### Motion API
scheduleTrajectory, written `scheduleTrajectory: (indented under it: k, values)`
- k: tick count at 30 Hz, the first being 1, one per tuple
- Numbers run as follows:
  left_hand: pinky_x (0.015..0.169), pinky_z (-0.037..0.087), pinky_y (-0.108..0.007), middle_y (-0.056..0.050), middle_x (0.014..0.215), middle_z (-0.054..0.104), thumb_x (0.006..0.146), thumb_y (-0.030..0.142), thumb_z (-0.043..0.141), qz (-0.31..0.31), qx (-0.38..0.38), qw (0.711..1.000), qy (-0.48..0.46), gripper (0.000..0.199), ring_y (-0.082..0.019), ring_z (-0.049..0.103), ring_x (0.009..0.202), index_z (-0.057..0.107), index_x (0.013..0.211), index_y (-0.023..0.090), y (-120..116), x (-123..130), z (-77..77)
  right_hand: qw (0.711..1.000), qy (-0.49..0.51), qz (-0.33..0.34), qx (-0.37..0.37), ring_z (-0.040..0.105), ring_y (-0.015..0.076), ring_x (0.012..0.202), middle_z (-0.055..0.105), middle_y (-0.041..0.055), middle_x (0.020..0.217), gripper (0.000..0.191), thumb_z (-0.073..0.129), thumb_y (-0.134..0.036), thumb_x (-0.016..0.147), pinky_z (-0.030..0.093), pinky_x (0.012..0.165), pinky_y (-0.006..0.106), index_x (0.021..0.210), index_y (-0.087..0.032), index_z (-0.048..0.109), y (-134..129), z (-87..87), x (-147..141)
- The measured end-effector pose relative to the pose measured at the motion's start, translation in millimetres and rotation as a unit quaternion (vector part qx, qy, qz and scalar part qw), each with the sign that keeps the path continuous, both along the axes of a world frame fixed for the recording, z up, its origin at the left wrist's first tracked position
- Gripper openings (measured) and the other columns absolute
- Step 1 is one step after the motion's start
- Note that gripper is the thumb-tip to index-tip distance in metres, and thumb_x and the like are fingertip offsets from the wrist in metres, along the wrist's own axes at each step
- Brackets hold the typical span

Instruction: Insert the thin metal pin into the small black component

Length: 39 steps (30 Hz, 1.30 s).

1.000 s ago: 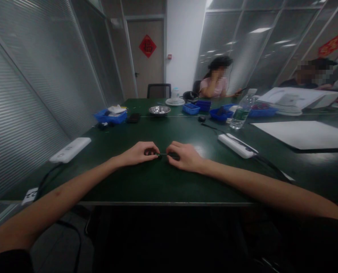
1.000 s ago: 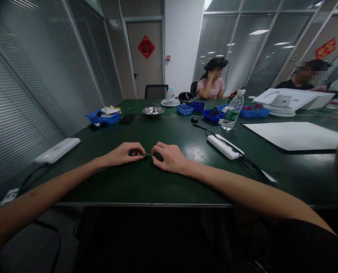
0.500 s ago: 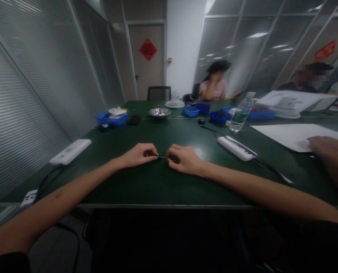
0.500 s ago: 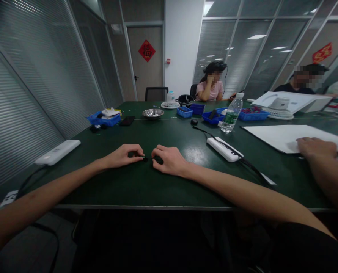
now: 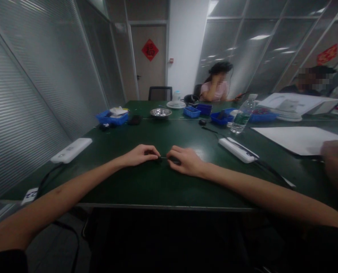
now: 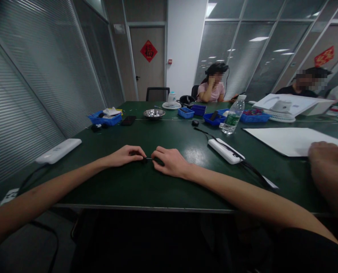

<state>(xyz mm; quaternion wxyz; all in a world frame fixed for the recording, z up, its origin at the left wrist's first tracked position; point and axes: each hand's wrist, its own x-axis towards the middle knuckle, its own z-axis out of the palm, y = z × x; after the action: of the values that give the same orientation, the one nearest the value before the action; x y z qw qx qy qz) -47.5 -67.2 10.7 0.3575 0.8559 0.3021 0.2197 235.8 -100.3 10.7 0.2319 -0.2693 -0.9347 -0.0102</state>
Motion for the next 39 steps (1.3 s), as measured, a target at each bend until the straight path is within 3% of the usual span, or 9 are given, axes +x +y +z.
scheduleTrajectory:
  k: [3, 10, 14, 21, 28, 32, 39]
  values:
    - [0.088, 0.051, -0.032, -0.008, 0.109, 0.073, 0.097, 0.038, 0.068, -0.009, 0.000, 1.000, -0.011, 0.026, -0.021, 0.068, 0.099, 0.073, 0.112, 0.018, -2.1, 3.1, -1.4, 1.000, -0.012, 0.012, 0.008, 0.055, 0.0136, 0.073, 0.064, 0.0059, 0.104, 0.018, 0.055, -0.030, 0.101, 0.037, 0.060, 0.027, 0.112, -0.020, 0.064, -1.3, 1.3, -0.1]
    - [0.074, 0.047, -0.029, -0.007, 0.102, 0.070, 0.098, 0.039, 0.069, -0.005, 0.083, 0.997, -0.001, 0.027, -0.019, 0.063, 0.087, 0.073, 0.114, 0.017, -11.2, 12.6, -1.8, 0.999, -0.023, 0.023, 0.000, 0.058, 0.0141, 0.077, 0.063, 0.0066, 0.107, 0.020, 0.053, -0.031, 0.105, 0.041, 0.064, 0.027, 0.118, -0.019, 0.062, -1.2, 0.0, -1.5]
    - [0.075, 0.046, -0.029, -0.007, 0.106, 0.072, 0.099, 0.037, 0.066, -0.003, 0.067, 0.998, 0.005, 0.027, -0.018, 0.063, 0.088, 0.073, 0.118, 0.019, -6.9, 11.3, -1.7, 1.000, -0.007, 0.021, -0.005, 0.060, 0.0151, 0.080, 0.063, 0.0071, 0.109, 0.021, 0.052, -0.031, 0.106, 0.044, 0.066, 0.027, 0.120, -0.019, 0.061, 0.3, -2.6, -1.3]
    - [0.090, 0.049, -0.032, -0.007, 0.113, 0.073, 0.101, 0.034, 0.064, -0.047, -0.001, 0.999, -0.012, 0.025, -0.020, 0.066, 0.102, 0.073, 0.120, 0.020, -2.4, 8.4, -3.2, 0.999, -0.018, 0.028, -0.001, 0.062, 0.0168, 0.085, 0.064, 0.0084, 0.111, 0.026, 0.049, -0.034, 0.108, 0.046, 0.069, 0.028, 0.125, -0.020, 0.063, -1.2, -1.0, 0.8]
    - [0.077, 0.045, -0.029, -0.007, 0.104, 0.069, 0.096, 0.038, 0.071, -0.012, 0.094, 0.995, -0.017, 0.027, -0.018, 0.061, 0.090, 0.074, 0.112, 0.017, -11.0, 14.1, -7.6, 0.999, -0.005, 0.028, -0.044, 0.066, 0.0177, 0.087, 0.068, 0.0081, 0.108, 0.026, 0.047, -0.035, 0.109, 0.048, 0.073, 0.029, 0.122, -0.019, 0.064, 2.6, -5.3, -1.3]
    - [0.073, 0.043, -0.028, -0.005, 0.097, 0.068, 0.097, 0.040, 0.068, -0.008, 0.054, 0.999, 0.004, 0.031, -0.017, 0.058, 0.082, 0.071, 0.117, 0.017, -14.4, 16.8, -3.3, 0.998, -0.002, 0.036, -0.044, 0.065, 0.0176, 0.087, 0.068, 0.0077, 0.108, 0.025, 0.049, -0.034, 0.109, 0.048, 0.073, 0.029, 0.122, -0.020, 0.064, 4.0, -6.9, -1.8]
    - [0.069, 0.043, -0.028, -0.005, 0.107, 0.066, 0.092, 0.044, 0.073, 0.000, 0.011, 1.000, 0.011, 0.055, -0.016, 0.058, 0.082, 0.059, 0.140, 0.022, -16.1, 17.8, 3.7, 0.999, 0.025, -0.009, -0.030, 0.064, 0.0178, 0.088, 0.067, 0.0073, 0.108, 0.020, 0.053, -0.030, 0.106, 0.047, 0.074, 0.029, 0.119, -0.020, 0.064, 3.7, -6.2, -2.8]
